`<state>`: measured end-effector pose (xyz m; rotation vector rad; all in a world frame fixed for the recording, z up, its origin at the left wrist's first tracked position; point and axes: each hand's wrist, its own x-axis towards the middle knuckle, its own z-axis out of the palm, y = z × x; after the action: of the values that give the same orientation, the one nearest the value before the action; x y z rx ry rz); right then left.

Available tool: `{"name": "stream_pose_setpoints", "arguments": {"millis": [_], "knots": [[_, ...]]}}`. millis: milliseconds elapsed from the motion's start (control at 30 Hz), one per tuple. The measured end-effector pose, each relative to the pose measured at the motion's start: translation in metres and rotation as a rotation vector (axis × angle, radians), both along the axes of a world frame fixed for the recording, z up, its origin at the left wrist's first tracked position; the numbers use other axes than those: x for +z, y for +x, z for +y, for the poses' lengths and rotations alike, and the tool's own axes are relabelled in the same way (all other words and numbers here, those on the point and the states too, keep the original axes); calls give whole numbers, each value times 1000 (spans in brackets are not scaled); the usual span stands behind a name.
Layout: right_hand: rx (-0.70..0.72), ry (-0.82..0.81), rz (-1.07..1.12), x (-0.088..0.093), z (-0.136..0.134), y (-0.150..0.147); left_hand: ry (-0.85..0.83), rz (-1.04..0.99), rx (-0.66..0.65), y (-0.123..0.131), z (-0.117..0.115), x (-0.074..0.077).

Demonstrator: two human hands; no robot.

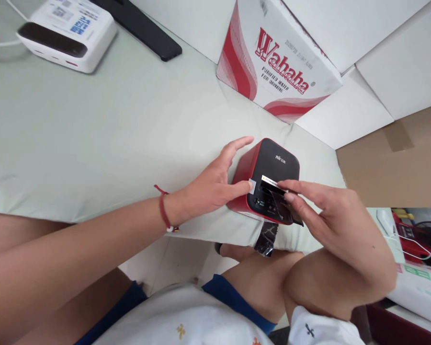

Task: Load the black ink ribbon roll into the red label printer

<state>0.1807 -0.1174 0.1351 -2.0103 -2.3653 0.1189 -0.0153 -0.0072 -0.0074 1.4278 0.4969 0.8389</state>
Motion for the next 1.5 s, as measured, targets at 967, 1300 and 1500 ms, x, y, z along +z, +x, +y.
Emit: {"name": "stream_pose_setpoints", "arguments": {"millis": [967, 1300, 1500], "knots": [[-277, -308, -163, -46, 65, 10, -445, -199, -134, 13, -4, -3], [-306, -172, -21, -55, 58, 16, -416, -153, -88, 12, -5, -7], [-310, -87, 134, -31, 40, 11, -424, -131, -96, 10, -6, -6]]}}
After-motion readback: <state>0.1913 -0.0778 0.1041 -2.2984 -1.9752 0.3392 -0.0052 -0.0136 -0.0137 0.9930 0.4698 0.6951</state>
